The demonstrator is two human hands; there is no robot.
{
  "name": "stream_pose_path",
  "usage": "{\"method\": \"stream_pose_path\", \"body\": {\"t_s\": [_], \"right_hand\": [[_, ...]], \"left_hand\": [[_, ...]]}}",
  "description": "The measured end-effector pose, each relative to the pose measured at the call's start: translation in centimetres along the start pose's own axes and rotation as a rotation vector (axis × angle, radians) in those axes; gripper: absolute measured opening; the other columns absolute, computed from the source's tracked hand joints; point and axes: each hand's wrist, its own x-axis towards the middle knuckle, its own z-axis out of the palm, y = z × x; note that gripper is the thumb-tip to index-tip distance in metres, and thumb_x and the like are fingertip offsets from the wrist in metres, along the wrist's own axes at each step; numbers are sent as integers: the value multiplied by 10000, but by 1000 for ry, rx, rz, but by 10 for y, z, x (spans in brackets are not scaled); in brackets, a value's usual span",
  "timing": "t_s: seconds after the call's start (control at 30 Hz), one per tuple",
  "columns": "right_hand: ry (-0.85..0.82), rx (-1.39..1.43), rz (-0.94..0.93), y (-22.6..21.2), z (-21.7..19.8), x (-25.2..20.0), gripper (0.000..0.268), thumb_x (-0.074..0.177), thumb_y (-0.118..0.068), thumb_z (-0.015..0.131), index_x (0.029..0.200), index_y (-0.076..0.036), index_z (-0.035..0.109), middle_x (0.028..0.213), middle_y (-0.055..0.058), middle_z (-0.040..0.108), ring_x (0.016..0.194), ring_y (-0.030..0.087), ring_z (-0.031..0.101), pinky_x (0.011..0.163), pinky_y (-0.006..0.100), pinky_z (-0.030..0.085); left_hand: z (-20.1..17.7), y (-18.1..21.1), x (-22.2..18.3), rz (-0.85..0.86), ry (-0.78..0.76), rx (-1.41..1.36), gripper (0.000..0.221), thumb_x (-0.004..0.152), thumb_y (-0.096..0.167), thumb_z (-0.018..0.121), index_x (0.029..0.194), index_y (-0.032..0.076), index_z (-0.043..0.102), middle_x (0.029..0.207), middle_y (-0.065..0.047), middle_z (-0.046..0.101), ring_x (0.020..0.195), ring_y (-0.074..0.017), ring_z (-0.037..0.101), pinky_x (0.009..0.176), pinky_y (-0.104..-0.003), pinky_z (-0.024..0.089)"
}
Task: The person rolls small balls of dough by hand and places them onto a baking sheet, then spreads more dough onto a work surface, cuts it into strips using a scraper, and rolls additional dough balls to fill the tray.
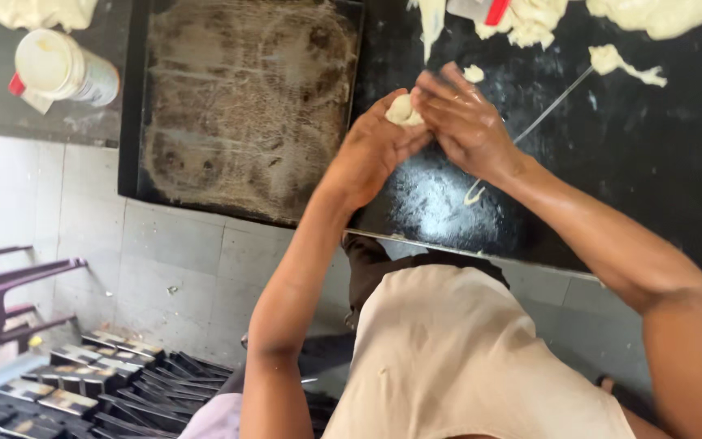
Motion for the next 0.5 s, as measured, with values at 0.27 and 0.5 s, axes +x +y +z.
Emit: {"method": "stream_pose_path", "body": {"t_s": [0.27,0.5], "right_hand": [[26,1270,1049,34,4,-21,321,826,173,688,1049,-59,682,1055,5,674,1005,106,672,878,276,582],[-62,1861,909,42,-4,-80,134,952,82,630,895,-35,661,1042,85,704,937,161,693,825,320,607]], "left_hand": [[3,1,36,534,-354,757,503,897,-192,587,1376,-37,586,1435,-175,533,1304,-259,548,1049,-358,496],[-41,-69,96,357,152,413,300,945,-123,688,1236,-62,732,1176,-164,771,965,-201,716,828,-312,576]]}}
